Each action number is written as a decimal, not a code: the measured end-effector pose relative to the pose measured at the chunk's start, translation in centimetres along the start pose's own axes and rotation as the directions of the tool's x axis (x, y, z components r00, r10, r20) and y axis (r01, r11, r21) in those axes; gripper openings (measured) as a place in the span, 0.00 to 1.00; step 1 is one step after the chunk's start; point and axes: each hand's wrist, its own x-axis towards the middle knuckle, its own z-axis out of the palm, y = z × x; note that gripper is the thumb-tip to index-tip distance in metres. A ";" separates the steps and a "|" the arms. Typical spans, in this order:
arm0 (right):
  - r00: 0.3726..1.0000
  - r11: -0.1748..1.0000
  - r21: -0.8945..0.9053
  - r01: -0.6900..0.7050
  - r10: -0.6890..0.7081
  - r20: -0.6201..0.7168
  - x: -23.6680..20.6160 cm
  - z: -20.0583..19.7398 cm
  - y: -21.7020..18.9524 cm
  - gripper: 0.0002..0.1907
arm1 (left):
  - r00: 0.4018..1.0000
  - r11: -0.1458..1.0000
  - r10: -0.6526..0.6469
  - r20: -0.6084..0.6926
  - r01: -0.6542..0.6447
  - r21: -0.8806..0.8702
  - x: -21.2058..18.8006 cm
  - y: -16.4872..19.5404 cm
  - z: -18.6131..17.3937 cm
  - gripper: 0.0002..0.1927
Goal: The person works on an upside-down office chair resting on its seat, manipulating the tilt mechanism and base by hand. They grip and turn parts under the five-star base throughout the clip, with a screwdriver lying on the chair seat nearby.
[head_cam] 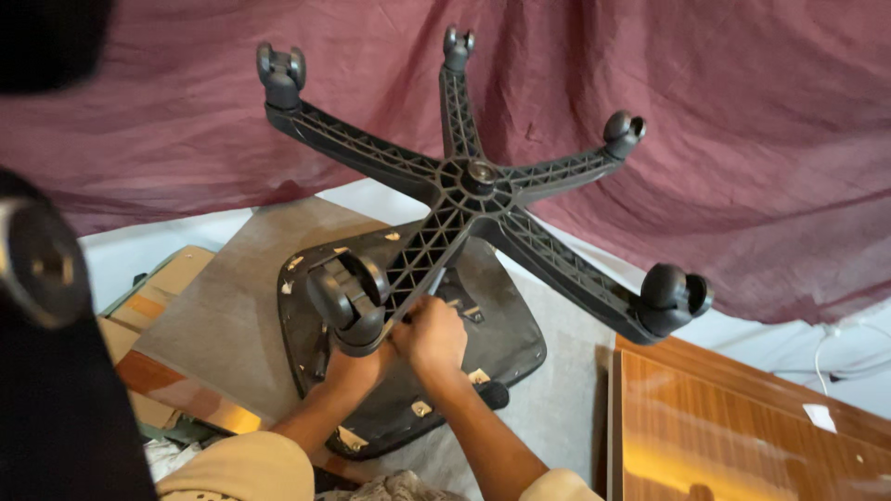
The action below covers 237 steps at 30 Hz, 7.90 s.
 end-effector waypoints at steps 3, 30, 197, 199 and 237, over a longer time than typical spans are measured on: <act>0.999 0.994 -0.106 0.001 0.003 0.039 1.3 -0.1 0.5 0.14 | 0.998 0.994 0.015 -0.055 -0.009 0.108 1.2 0.4 0.9 0.06; 0.943 0.959 0.098 0.265 -0.279 0.183 1.7 -4.8 4.9 0.12 | 0.974 0.971 -0.220 -0.050 0.224 0.081 0.8 5.0 3.7 0.09; 0.951 0.971 -0.041 0.235 -0.221 0.218 1.4 -5.1 5.2 0.18 | 0.894 0.894 -0.448 0.005 0.448 0.026 0.3 8.9 2.6 0.11; 0.955 0.971 -0.056 0.232 -0.217 0.202 1.3 -4.9 5.1 0.19 | 0.831 0.827 -0.551 0.071 0.556 -0.086 0.0 8.3 2.6 0.13; 0.954 0.959 -0.038 0.279 -0.273 0.124 1.6 -3.6 5.2 0.15 | 0.910 0.912 -0.409 -0.070 0.409 -0.022 0.2 6.3 3.4 0.13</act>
